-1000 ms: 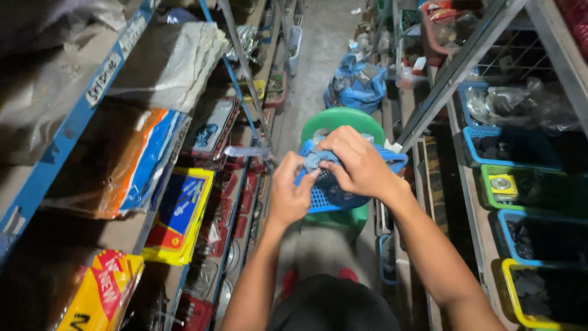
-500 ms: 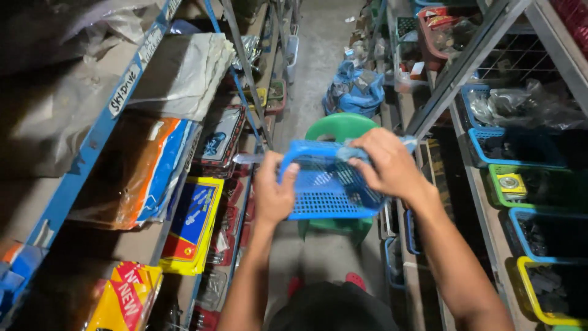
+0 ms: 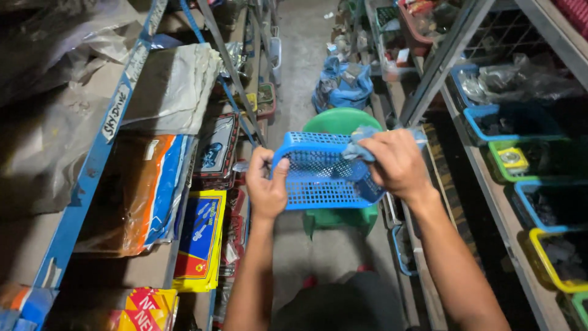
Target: The person wipes a blue plastic basket with a cloth in a cluttered storage aisle. They then pick up a small blue box and wipe it with the same cloth, handling the items one at a time.
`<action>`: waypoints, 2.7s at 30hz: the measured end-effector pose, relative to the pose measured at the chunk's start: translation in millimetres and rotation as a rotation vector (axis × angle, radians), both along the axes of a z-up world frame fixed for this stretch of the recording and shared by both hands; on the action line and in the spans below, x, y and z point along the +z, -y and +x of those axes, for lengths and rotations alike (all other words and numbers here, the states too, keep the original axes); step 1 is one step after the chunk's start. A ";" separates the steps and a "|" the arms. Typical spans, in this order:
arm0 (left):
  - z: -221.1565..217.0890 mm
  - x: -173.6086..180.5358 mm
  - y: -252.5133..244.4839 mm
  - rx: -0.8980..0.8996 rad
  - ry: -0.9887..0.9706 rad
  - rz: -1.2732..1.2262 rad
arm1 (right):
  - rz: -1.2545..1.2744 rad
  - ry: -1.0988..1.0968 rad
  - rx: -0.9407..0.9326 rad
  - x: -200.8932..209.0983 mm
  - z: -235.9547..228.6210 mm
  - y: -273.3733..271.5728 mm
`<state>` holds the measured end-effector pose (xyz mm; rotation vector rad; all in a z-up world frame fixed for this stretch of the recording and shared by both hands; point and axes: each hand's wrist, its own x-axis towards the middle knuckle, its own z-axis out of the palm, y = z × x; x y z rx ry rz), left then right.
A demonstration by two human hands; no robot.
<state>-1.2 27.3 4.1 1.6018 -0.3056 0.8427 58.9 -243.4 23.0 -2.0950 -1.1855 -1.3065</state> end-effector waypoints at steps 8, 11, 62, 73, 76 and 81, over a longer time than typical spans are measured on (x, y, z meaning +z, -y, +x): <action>6.0 -7.5 5.9 -0.083 0.031 -0.110 | 0.058 0.071 -0.105 -24.5 8.0 40.5; 3.8 -9.4 13.5 -0.116 0.032 -0.166 | 0.133 0.014 -0.050 -32.5 13.9 46.8; 12.4 5.8 79.2 0.314 -0.047 -0.050 | 0.316 0.111 -0.034 -5.2 31.3 -25.5; 0.9 -6.7 52.9 0.276 -0.037 -0.044 | 0.353 0.054 -0.123 2.5 -4.3 -63.5; 0.6 -13.8 40.3 0.268 -0.024 -0.056 | 0.334 0.038 -0.055 -0.8 -5.1 -68.8; -17.1 -22.4 14.3 0.325 -0.045 -0.049 | 0.315 0.003 -0.387 -9.9 29.6 -10.6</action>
